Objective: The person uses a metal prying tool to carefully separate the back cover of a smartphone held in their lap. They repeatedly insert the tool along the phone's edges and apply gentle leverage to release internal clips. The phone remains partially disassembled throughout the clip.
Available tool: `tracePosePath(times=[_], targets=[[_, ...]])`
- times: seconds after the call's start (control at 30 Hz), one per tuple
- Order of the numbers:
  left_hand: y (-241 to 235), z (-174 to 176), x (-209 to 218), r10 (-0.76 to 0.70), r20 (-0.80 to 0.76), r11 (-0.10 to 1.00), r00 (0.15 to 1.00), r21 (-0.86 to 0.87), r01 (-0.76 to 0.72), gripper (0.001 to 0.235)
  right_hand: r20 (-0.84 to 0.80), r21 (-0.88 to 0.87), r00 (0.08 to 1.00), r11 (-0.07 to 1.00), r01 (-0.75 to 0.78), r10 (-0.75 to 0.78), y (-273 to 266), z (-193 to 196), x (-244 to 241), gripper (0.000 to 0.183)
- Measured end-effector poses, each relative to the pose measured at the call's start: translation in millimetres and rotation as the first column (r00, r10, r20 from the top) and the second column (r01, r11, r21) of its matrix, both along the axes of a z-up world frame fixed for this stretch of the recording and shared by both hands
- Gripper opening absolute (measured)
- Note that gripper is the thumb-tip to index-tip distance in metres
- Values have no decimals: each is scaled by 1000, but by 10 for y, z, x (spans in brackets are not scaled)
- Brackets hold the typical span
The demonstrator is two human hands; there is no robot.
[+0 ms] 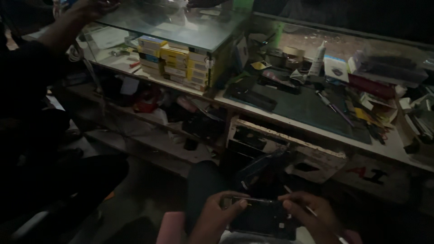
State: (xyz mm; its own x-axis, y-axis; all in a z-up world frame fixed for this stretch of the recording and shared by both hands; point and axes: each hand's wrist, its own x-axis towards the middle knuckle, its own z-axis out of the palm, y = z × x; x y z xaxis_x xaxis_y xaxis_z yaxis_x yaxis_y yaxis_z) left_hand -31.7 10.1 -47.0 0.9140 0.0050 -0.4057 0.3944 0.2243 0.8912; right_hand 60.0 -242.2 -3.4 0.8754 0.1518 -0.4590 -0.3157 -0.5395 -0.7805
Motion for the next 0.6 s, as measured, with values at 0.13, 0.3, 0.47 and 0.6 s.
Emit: tracePosePath(times=[0.13,0.3,0.47,0.6], targets=[[51,-90,7,-24,118,888,993,-454,75,80,87,-94,967,968,-231,239,-50,296,100,35],[-37,-123,338,-335,-106,894,936,-351,280,97,118,-95,888,895,-435,445,96,591,323,33],[-113,-206,386,-481,399,234,781,-800,552,89,182,-63,680,698,-713,710,313,826,509,32],[-99,-196,311,-399,350,371,848,-784,498,67,221,129,670,660,-740,708,334,1057,693,37]])
